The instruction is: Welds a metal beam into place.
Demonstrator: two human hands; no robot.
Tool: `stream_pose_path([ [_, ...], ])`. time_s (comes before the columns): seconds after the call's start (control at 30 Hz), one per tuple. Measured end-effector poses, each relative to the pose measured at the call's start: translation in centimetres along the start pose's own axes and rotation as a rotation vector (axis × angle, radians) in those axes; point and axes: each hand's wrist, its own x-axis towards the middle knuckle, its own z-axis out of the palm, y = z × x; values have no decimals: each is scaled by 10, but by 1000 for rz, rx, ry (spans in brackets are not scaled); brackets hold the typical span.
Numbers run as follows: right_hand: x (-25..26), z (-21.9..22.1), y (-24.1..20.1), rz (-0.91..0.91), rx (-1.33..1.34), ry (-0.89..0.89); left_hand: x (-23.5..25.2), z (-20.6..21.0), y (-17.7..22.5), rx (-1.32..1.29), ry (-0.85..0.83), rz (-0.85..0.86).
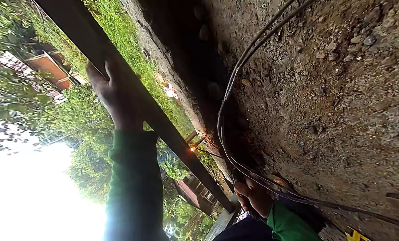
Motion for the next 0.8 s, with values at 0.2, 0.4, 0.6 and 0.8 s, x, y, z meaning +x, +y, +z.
stream_pose_path([
  [0.2, 1, 0, 2, 35, -21, -4, 1, 1, -1, 21, 7, 14],
  [0.4, 0, 3, -1, -4, -20, -22, 0, 1, 0, 15, 16, 2],
  [0.6, 3, 4, 1, -24, -35, -43, 2, 1, -4, 24, 33, -10],
  [0.8, 4, 3, 2, -16, -41, -50, 2, 1, -2, -17, 11, -32],
])
